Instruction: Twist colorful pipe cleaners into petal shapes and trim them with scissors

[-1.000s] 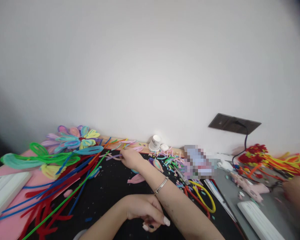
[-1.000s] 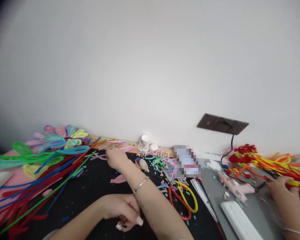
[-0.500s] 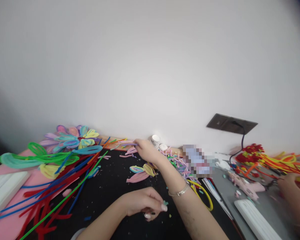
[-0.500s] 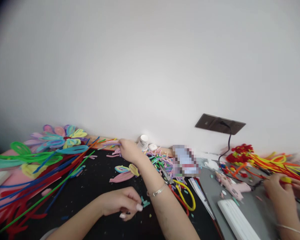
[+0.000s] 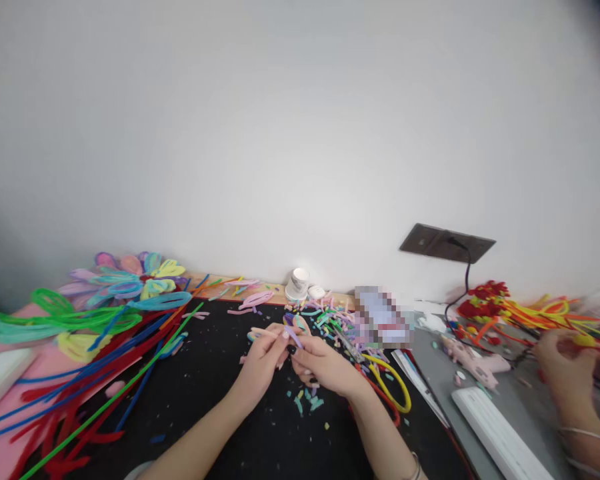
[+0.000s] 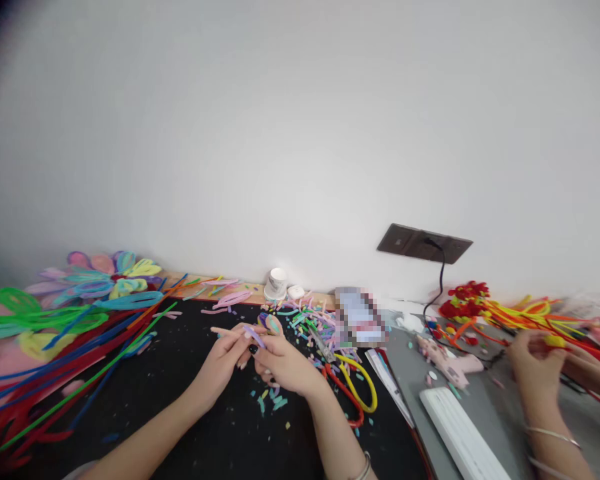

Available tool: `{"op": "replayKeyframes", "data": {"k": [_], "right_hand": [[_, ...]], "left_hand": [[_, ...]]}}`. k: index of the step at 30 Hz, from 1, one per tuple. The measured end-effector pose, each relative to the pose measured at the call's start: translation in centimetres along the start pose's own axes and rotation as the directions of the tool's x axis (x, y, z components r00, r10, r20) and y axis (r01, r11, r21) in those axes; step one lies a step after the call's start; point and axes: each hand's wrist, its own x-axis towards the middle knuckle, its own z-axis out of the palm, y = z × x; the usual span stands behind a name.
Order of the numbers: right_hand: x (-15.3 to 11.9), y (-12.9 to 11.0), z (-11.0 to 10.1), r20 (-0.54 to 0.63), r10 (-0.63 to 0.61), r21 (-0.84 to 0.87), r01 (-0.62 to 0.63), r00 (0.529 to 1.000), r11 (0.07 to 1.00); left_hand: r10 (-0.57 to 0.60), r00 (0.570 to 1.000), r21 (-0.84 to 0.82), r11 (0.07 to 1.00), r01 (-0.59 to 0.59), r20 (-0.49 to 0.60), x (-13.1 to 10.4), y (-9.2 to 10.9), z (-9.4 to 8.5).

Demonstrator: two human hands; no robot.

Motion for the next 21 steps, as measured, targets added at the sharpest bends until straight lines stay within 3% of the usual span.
{"op": "replayKeyframes", "data": {"k": [2, 4, 5, 7, 9, 11, 16, 21], "right_hand": [[0.3, 0.7, -0.1, -0.031, -0.027, -0.038, 0.026, 0.999, 0.999], [0.5, 1.1, -0.3, -0.169, -0.095, -0.118, 0.076, 0.981, 0.99], [0.6, 1.2, -0.5, -0.276, -0.146, -0.169, 0.101, 0.95, 0.98], [0.8, 1.4, -1.0, -0.48, -0.25, -0.271, 0.129, 0.841, 0.954], [0.8, 1.6, -1.3, -0.577, -0.311, -0.329, 0.134, 0.755, 0.935], [0.9, 1.8, -1.3, -0.576, -0.31, -0.31, 0.149, 0.757, 0.939], [1.0, 2.1, -0.6, -0.494, -0.281, -0.214, 0.198, 0.823, 0.957], [1.2, 2.3, 0.1, -0.473, -0.31, -0.266, 0.201, 0.824, 0.943]], "left_hand": [[0.01, 1.0, 0.039, 0.999, -0.009, -0.016, 0.0, -0.2, 0.0], [0.012, 0.999, 0.045, 0.999, -0.01, -0.039, 0.1, -0.4, -0.1], [0.009, 0.999, 0.039, 0.999, -0.007, -0.051, 0.2, -0.4, -0.2], [-0.011, 0.998, 0.017, 1.0, 0.012, -0.066, 0.3, -0.6, -0.3], [-0.044, 0.997, 0.011, 0.999, 0.045, -0.06, 0.3, -0.7, -0.4], [-0.065, 0.997, 0.051, 0.996, 0.067, -0.046, 0.3, -0.8, -0.5], [-0.069, 0.998, 0.149, 0.987, 0.068, 0.005, 0.2, -0.9, -0.7], [-0.095, 0.995, 0.131, 0.987, 0.091, 0.029, 0.1, -1.2, -0.5]]}}
